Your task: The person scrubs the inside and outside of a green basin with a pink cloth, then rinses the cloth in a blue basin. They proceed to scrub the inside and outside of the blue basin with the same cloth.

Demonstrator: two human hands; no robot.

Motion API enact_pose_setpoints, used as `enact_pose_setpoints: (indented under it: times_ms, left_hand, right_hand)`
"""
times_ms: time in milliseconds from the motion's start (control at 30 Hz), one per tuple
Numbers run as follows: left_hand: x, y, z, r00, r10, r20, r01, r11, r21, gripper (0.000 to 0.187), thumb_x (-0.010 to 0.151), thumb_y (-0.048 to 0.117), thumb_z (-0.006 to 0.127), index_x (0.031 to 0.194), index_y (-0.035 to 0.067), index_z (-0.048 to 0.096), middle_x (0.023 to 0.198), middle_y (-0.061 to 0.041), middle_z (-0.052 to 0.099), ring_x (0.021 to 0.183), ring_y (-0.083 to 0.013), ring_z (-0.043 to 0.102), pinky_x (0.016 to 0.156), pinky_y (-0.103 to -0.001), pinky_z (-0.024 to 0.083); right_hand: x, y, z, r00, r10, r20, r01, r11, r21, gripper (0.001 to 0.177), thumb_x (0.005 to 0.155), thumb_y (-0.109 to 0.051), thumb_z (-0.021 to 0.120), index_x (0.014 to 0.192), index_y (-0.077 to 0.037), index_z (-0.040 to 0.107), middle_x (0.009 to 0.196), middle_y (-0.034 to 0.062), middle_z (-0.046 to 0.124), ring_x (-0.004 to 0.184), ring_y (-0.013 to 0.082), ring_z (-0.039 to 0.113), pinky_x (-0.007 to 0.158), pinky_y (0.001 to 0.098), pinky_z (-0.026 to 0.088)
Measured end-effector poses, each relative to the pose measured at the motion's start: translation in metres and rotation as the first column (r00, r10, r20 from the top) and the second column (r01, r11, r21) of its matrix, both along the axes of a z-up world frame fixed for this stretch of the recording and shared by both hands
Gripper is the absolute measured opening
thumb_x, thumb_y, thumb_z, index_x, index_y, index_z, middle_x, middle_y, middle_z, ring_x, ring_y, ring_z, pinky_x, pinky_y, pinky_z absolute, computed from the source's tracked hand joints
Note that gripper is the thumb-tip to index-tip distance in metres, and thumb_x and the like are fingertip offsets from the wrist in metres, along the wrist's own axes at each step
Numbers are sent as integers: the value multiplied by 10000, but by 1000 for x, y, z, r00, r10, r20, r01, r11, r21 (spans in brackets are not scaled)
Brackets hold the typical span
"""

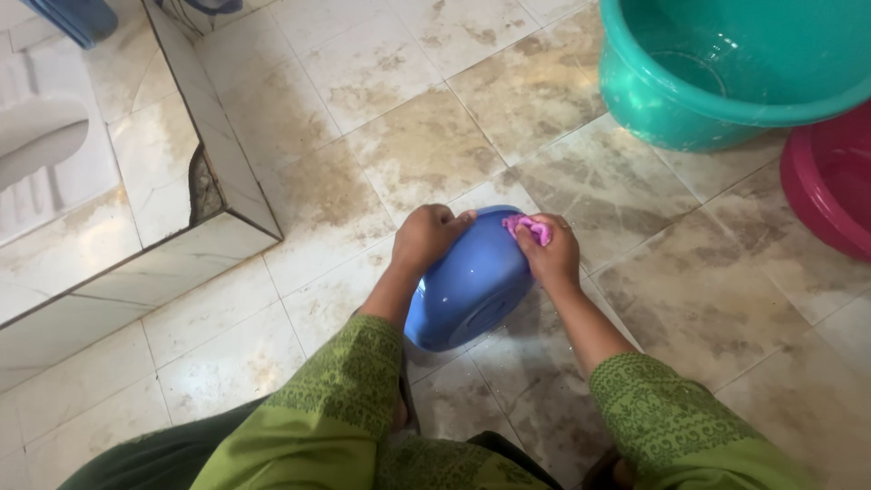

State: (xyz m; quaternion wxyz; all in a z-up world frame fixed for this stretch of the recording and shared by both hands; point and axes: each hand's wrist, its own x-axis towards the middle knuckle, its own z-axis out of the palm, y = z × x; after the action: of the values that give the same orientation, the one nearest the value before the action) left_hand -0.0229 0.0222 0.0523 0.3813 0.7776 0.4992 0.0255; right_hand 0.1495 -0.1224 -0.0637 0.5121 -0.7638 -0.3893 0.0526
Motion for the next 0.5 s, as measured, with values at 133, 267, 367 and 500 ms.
enact_pose_setpoints:
  times_ms: [133,267,367,500]
  left_hand:
    - [-3,-16,-16,991,36,126,-40,999,34,588,940,594,582,794,40,712,725,-207,689,687,-370,690,690,-450,539]
    - [4,-33,-31,990,-45,137,21,984,176,563,1007,547,479,836,63,710,790,-230,697,805,-438,662,737,-521,509]
    - [1,-42,-28,986,-116,118,86,969,230,543,1022,524,436,867,75,699,815,-233,702,829,-447,667,774,-536,511]
    - [2,-58,-14,983,-144,111,116,966,231,526,1025,509,422,875,81,688,805,-223,705,828,-441,673,793,-535,515]
  right_hand:
    - [-9,9,44,991,-48,125,67,986,-153,264,823,-261,822,1003,-80,758,1075,111,716,1009,317,658,901,412,520]
    - [-38,10,83,885,121,449,-35,980,-197,189,756,-255,841,866,-112,786,987,56,763,953,326,685,849,411,544]
    - [-7,2,74,992,62,-111,-95,940,-327,242,822,-327,848,902,-107,787,843,92,739,737,247,702,707,377,546]
    - [33,-8,41,909,-221,-354,78,923,-376,256,829,-314,843,897,-76,779,811,79,759,696,194,708,674,351,549]
